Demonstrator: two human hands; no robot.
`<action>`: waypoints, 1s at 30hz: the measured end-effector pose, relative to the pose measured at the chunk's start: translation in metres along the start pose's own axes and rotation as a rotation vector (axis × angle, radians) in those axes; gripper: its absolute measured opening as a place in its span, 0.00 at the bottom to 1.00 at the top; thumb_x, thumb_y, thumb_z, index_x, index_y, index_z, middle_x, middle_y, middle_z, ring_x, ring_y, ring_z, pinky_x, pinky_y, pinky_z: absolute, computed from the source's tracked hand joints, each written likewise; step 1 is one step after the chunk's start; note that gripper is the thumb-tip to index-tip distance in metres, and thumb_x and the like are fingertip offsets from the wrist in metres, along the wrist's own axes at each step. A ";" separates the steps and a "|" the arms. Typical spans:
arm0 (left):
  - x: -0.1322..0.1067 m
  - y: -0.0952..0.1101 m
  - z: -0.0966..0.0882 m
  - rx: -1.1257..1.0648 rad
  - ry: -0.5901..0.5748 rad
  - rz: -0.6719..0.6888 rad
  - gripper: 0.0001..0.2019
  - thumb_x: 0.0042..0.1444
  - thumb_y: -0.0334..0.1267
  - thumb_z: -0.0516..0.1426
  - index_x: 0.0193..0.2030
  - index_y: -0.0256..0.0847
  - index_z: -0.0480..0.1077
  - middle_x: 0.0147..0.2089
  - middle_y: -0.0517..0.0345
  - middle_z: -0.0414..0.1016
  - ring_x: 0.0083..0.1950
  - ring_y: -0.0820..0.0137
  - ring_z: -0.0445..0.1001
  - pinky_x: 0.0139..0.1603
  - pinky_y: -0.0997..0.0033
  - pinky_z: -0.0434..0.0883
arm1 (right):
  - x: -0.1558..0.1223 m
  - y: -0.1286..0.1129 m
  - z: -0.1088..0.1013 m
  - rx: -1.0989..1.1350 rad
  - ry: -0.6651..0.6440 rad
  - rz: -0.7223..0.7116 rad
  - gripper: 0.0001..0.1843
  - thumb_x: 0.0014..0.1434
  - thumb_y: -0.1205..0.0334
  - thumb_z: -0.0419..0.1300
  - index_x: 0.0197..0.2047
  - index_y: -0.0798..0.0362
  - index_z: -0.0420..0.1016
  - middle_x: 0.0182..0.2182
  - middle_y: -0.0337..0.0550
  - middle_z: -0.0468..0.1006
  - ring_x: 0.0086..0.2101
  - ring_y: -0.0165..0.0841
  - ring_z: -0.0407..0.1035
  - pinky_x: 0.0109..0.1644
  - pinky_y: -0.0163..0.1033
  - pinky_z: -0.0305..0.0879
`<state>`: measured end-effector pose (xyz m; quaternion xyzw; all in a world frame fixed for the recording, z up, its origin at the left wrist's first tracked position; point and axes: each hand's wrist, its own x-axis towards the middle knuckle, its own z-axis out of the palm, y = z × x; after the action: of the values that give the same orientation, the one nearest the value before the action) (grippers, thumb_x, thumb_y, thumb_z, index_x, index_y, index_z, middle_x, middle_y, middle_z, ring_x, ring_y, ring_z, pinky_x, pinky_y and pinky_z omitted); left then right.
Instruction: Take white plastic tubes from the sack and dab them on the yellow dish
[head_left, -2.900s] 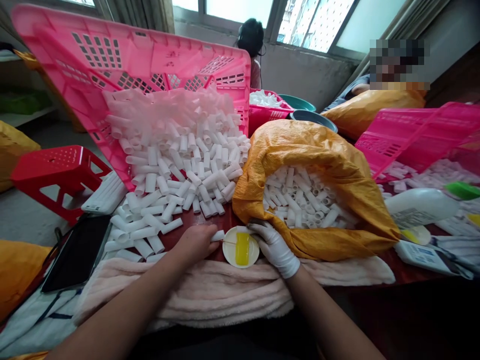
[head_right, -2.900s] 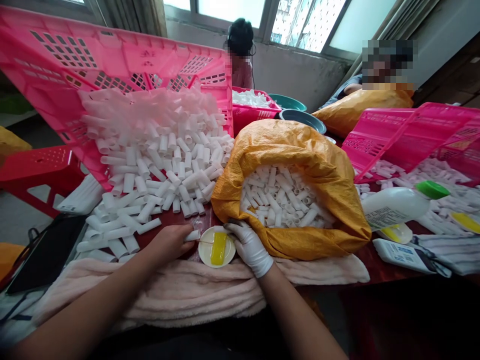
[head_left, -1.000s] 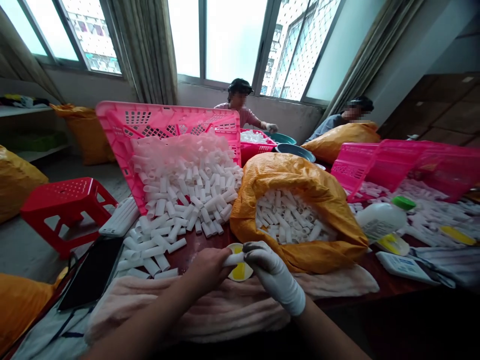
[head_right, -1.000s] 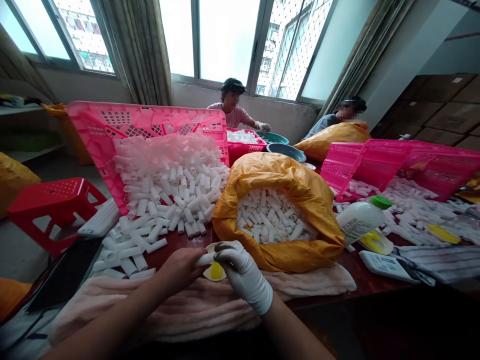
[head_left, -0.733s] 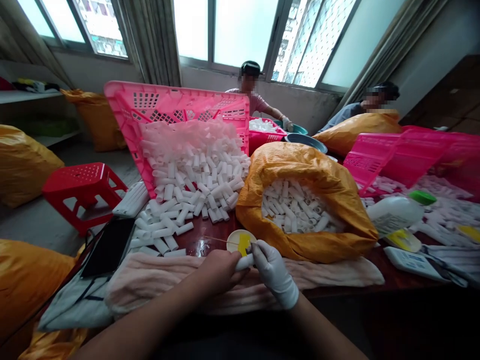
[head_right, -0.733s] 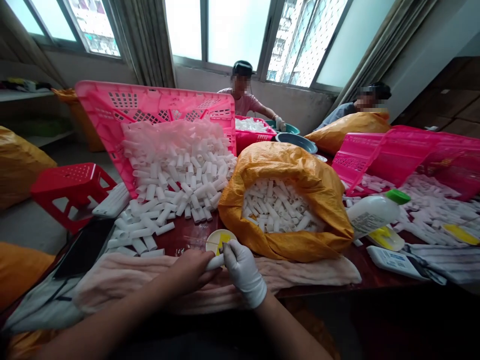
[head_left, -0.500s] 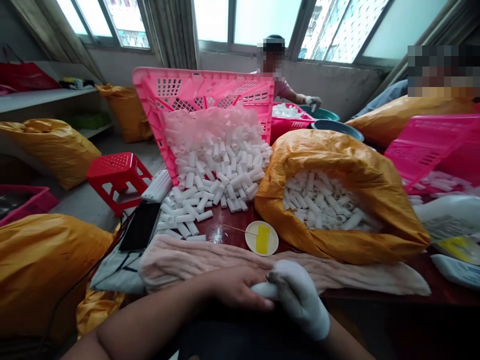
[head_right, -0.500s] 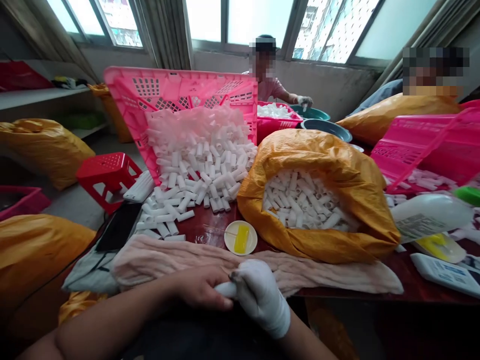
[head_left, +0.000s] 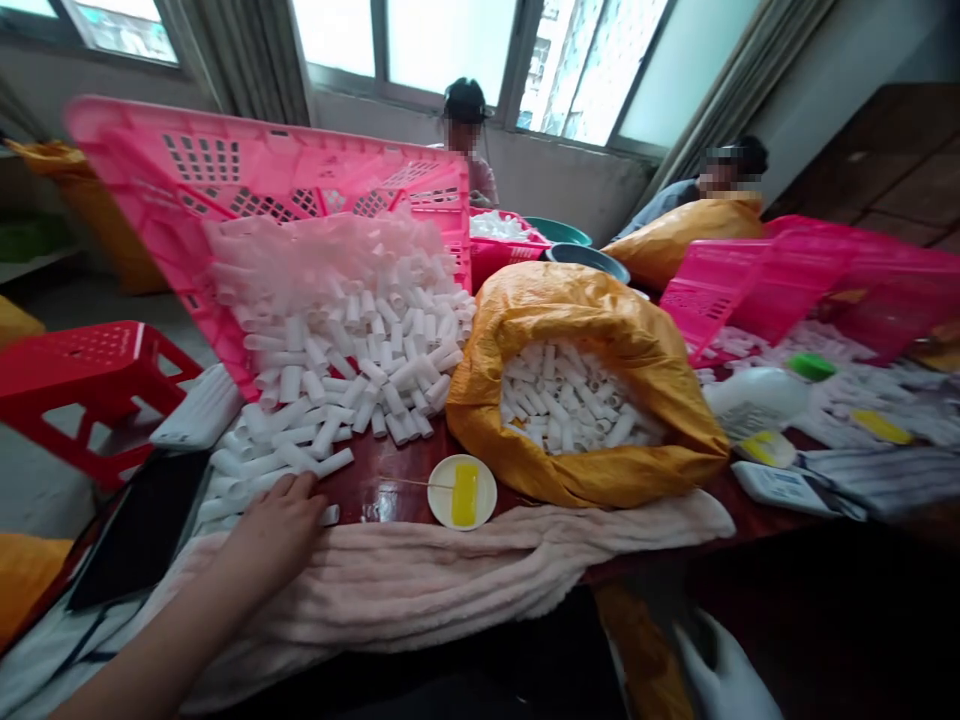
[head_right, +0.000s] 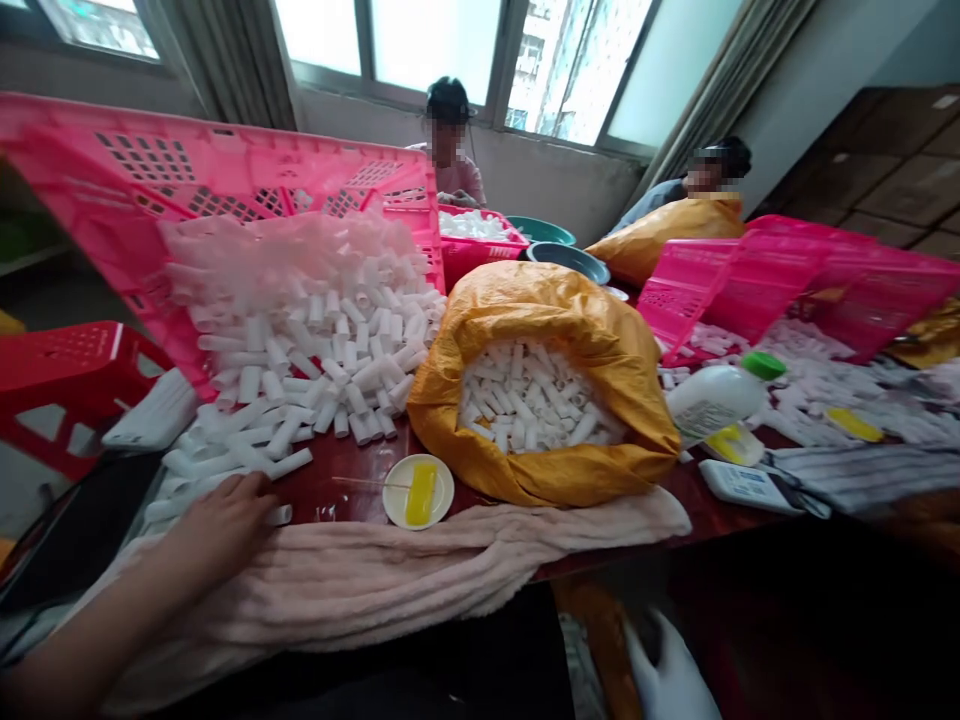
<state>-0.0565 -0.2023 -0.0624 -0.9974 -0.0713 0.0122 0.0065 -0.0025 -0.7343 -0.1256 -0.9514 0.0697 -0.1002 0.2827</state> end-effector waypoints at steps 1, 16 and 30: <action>0.003 0.002 0.002 -0.020 0.027 0.009 0.12 0.52 0.35 0.50 0.40 0.42 0.71 0.46 0.46 0.67 0.50 0.55 0.65 0.45 0.58 0.64 | 0.008 -0.018 -0.002 0.029 0.013 -0.073 0.17 0.50 0.48 0.53 0.36 0.50 0.72 0.35 0.51 0.78 0.36 0.45 0.73 0.39 0.48 0.70; 0.066 0.081 -0.019 -0.187 0.020 0.158 0.05 0.51 0.36 0.50 0.31 0.39 0.65 0.34 0.52 0.73 0.37 0.64 0.72 0.36 0.69 0.62 | 0.171 -0.284 0.036 -0.379 -0.159 -0.440 0.13 0.53 0.63 0.58 0.36 0.66 0.75 0.33 0.64 0.76 0.39 0.47 0.71 0.43 0.46 0.64; 0.066 0.081 -0.006 -0.378 0.013 0.227 0.03 0.50 0.35 0.52 0.28 0.41 0.66 0.30 0.59 0.72 0.33 0.71 0.69 0.32 0.75 0.60 | 0.075 -0.254 0.111 0.446 -0.408 -0.777 0.13 0.59 0.64 0.50 0.43 0.49 0.74 0.42 0.42 0.76 0.43 0.38 0.70 0.53 0.50 0.63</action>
<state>0.0200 -0.2737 -0.0588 -0.9825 0.0407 -0.0070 -0.1815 0.1150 -0.4800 -0.0650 -0.8237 -0.3701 -0.0225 0.4290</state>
